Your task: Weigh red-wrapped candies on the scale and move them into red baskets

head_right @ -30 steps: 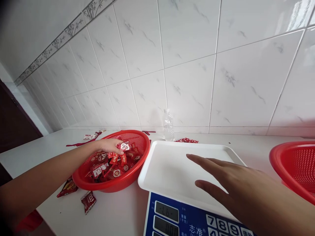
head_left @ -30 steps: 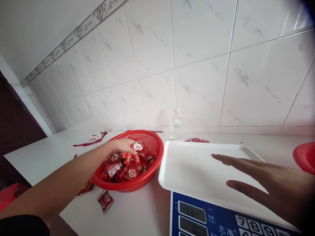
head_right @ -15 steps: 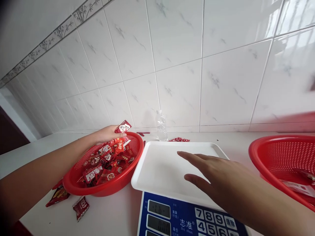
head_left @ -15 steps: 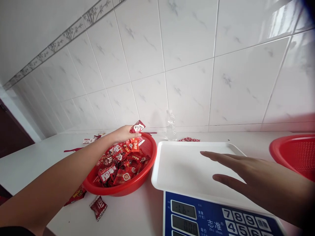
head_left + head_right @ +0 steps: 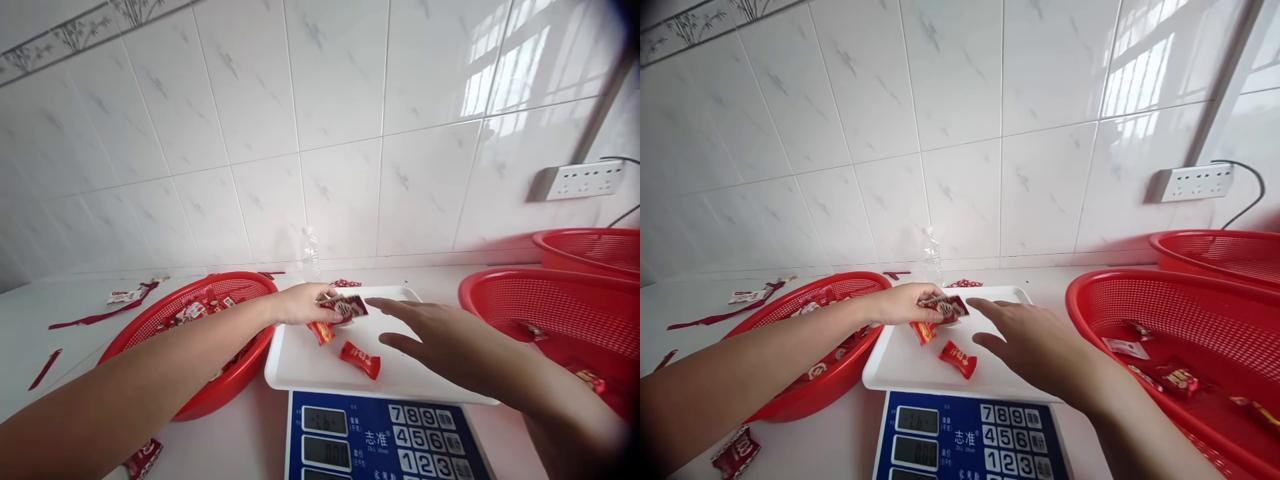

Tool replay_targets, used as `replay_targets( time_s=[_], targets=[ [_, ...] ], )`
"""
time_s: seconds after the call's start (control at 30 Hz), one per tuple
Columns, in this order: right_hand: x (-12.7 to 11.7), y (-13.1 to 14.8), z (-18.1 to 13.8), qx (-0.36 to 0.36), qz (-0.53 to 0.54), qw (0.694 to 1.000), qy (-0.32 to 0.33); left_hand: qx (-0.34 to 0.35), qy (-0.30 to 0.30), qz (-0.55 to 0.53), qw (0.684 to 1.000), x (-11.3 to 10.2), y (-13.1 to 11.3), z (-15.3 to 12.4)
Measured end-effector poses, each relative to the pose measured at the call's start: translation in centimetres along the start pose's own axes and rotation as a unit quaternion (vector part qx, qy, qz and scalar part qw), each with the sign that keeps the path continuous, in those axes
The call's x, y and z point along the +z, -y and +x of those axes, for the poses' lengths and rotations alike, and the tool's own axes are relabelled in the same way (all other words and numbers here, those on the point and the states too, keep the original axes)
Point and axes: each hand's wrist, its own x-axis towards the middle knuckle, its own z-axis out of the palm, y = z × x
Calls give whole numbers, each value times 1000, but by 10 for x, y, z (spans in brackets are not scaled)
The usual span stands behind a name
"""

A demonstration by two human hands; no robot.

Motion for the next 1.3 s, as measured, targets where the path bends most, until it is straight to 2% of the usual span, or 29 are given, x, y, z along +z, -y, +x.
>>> replay_targets(
  time_s=[0.13, 0.23, 0.47, 0.57, 0.7, 1.03, 1.17, 1.3],
  targets=[
    [-4, 2, 4, 32, 20, 998, 48, -52, -22, 114, 992, 0, -1, 0],
    [-6, 6, 5, 42, 30, 996, 69, -74, -35, 145, 986, -2, 1, -5],
    [-10, 15, 4, 33, 71, 992, 99, -7, -13, 220, 975, 10, 4, -14],
    [-7, 18, 4, 2, 95, 991, 93, 23, 7, 209, 978, 18, 4, -12],
    [-2, 18, 6, -29, 122, 986, 111, 15, 1, 176, 984, 26, 7, -9],
    [-3, 16, 6, 9, 85, 992, 91, -4, -11, 149, 989, 23, 7, -10],
    [-2, 18, 6, 20, 102, 990, 97, 12, -26, 171, 985, 26, 16, -12],
    [-1, 19, 7, 2, 135, 986, 101, -2, -27, 172, 985, 32, 22, -11]
  ],
)
